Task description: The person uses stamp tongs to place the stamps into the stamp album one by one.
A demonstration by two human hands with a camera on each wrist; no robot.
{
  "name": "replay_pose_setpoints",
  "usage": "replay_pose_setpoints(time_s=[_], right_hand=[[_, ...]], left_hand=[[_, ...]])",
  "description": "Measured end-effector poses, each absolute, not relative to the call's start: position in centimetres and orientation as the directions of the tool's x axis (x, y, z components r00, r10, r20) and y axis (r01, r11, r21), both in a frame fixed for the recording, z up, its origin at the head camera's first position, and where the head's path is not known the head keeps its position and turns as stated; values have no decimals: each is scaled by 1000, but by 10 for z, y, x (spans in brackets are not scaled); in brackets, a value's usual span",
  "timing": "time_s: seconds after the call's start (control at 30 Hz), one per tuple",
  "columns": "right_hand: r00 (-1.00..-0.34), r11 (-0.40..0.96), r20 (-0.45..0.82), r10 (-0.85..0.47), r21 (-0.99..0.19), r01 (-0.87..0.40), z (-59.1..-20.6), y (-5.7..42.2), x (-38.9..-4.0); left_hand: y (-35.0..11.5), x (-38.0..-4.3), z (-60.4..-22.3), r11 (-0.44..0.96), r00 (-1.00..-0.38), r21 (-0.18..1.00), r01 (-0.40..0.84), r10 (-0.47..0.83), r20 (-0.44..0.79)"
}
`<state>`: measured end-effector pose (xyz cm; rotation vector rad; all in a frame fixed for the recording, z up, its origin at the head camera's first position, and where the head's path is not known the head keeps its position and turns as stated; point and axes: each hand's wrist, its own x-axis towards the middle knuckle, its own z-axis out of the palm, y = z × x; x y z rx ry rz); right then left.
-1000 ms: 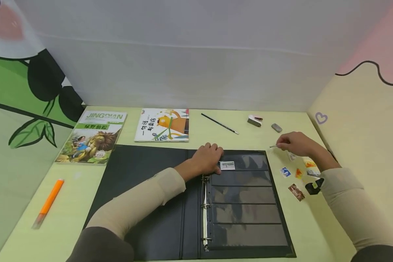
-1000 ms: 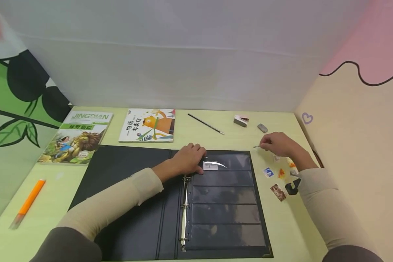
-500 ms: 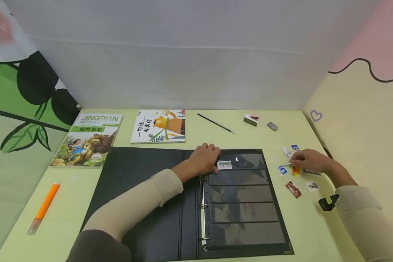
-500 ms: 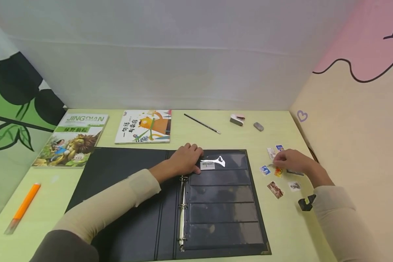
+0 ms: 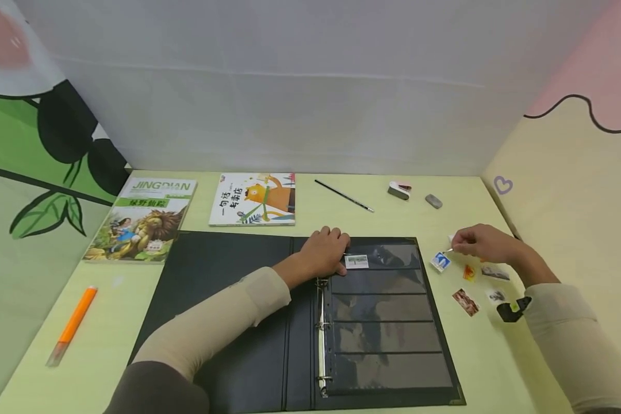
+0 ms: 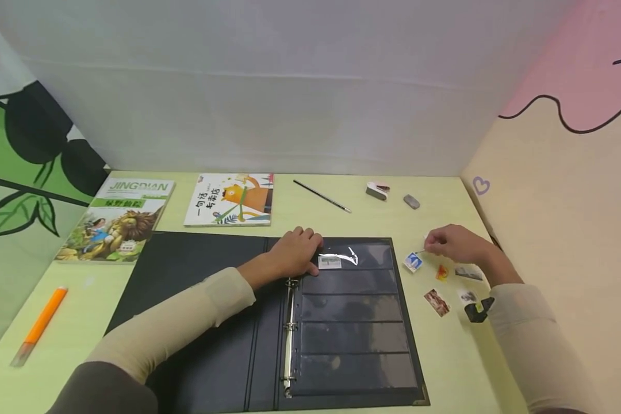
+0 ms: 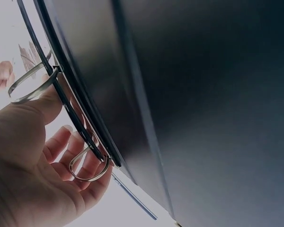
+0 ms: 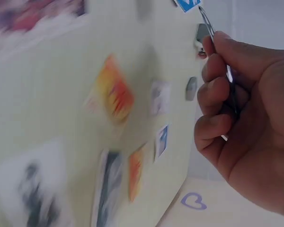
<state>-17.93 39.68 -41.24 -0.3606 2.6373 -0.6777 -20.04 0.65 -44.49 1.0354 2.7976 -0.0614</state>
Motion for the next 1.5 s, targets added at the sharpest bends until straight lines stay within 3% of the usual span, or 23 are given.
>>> replay_pose_setpoints(time_s=[0.2,0.53,0.87,1.5], right_hand=[[-931,827,-183,-317,-533,-177,-404,365,-202],[-917,818,-81,-390,-489,-304,-417,307,-235],[-813,803,-193,-548,-395,-447,-420,286,-238],[-715,777,-323,-620,-382,-500,-422,277,-243]], left_hand=[[6,-200,-442,750,-741,20,661,657,-140],[7,-197,-443,748,-737,31,663,660,-146],[9,-197,-447,744,-735,14,668,662,-146],[7,-200,-447,754,-744,2,657,648,-163]])
